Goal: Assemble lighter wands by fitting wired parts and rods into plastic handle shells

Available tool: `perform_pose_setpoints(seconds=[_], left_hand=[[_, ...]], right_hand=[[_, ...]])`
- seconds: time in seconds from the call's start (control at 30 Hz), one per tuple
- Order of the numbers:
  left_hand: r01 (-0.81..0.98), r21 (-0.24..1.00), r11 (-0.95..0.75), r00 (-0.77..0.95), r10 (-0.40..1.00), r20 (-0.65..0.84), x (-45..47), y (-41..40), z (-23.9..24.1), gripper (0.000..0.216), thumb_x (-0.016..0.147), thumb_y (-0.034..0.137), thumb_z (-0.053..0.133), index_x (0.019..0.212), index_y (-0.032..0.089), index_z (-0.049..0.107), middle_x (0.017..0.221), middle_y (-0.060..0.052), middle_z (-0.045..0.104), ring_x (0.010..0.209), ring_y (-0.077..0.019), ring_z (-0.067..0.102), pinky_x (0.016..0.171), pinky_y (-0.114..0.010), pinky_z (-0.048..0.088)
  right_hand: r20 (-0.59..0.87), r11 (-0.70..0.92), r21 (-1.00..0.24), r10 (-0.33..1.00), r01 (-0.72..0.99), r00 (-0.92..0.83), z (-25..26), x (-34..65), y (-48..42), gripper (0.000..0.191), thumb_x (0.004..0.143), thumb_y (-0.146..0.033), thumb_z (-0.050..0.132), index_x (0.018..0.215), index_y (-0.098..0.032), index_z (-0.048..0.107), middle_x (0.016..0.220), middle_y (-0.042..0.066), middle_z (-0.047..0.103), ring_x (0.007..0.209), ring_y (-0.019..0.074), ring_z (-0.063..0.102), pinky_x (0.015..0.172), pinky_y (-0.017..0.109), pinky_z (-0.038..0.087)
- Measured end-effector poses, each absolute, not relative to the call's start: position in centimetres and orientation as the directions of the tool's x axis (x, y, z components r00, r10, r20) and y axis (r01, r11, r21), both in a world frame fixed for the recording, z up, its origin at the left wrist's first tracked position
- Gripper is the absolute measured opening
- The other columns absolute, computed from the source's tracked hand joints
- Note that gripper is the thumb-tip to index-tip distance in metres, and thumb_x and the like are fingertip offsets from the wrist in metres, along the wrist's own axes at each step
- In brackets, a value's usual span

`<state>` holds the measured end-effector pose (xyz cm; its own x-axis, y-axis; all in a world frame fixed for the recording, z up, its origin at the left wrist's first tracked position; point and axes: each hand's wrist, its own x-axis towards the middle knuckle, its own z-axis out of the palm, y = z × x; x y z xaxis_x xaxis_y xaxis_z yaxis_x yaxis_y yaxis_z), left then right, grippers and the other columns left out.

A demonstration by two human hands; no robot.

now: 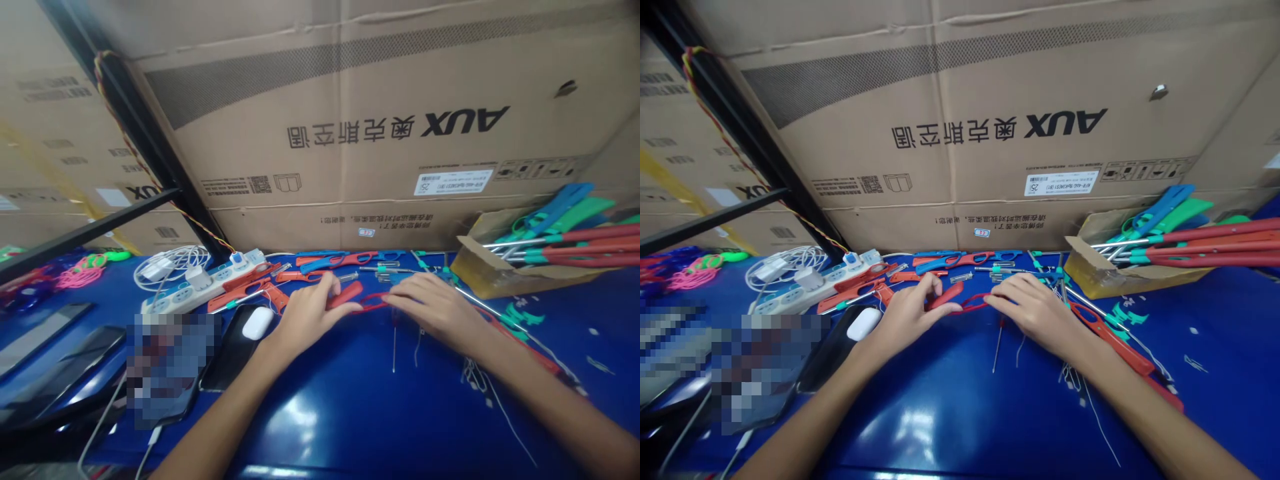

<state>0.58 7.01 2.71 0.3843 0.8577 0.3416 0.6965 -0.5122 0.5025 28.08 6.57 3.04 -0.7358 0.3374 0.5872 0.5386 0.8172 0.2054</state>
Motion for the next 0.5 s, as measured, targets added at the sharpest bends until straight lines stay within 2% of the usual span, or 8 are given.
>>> perform_pose_setpoints(seconds=[0.07,0.17,0.37,0.5], left_hand=[[0.680,0.521,-0.516,0.406,0.857,0.317,0.8,6.8,2.6,0.044,0.088,0.064,0.061,0.094,0.022,0.047,0.079,0.003,0.060,0.066,-0.0145,0.055,0.062,-0.027,0.035],[0.656,0.541,-0.527,0.456,0.847,0.272,1.3,6.4,2.4,0.045,0.089,0.066,0.058,0.095,0.023,0.048,0.078,0.004,0.060,0.068,-0.0149,0.055,0.063,-0.027,0.035],[0.633,0.570,-0.524,0.480,0.843,0.243,1.7,6.1,2.0,0.041,0.091,0.064,0.057,0.096,0.023,0.051,0.078,0.003,0.062,0.069,-0.0153,0.057,0.063,-0.028,0.037],[0.621,0.569,-0.539,0.476,0.836,0.272,1.3,6.5,2.0,0.036,0.093,0.058,0.059,0.100,0.023,0.055,0.091,0.000,0.069,0.079,-0.0177,0.064,0.070,-0.029,0.043]], right_hand=[[0.623,0.817,0.197,0.323,0.543,-0.713,2.8,27.1,6.0,0.025,0.098,-0.010,0.053,0.120,-0.013,0.062,0.099,0.009,0.072,0.094,0.0218,0.060,0.084,0.037,0.048],[0.687,0.812,0.116,0.350,0.572,-0.637,2.3,26.3,5.6,0.026,0.097,-0.017,0.059,0.122,-0.013,0.059,0.091,0.007,0.071,0.087,0.0199,0.060,0.078,0.034,0.050],[0.699,0.816,0.036,0.392,0.577,-0.598,2.0,26.0,5.5,0.034,0.096,-0.017,0.061,0.128,-0.018,0.054,0.101,0.007,0.072,0.093,0.0204,0.062,0.083,0.036,0.050],[0.688,0.814,0.025,0.407,0.581,-0.601,2.0,26.7,6.0,0.027,0.097,-0.018,0.060,0.123,-0.019,0.057,0.103,0.007,0.072,0.094,0.0205,0.063,0.084,0.037,0.049]])
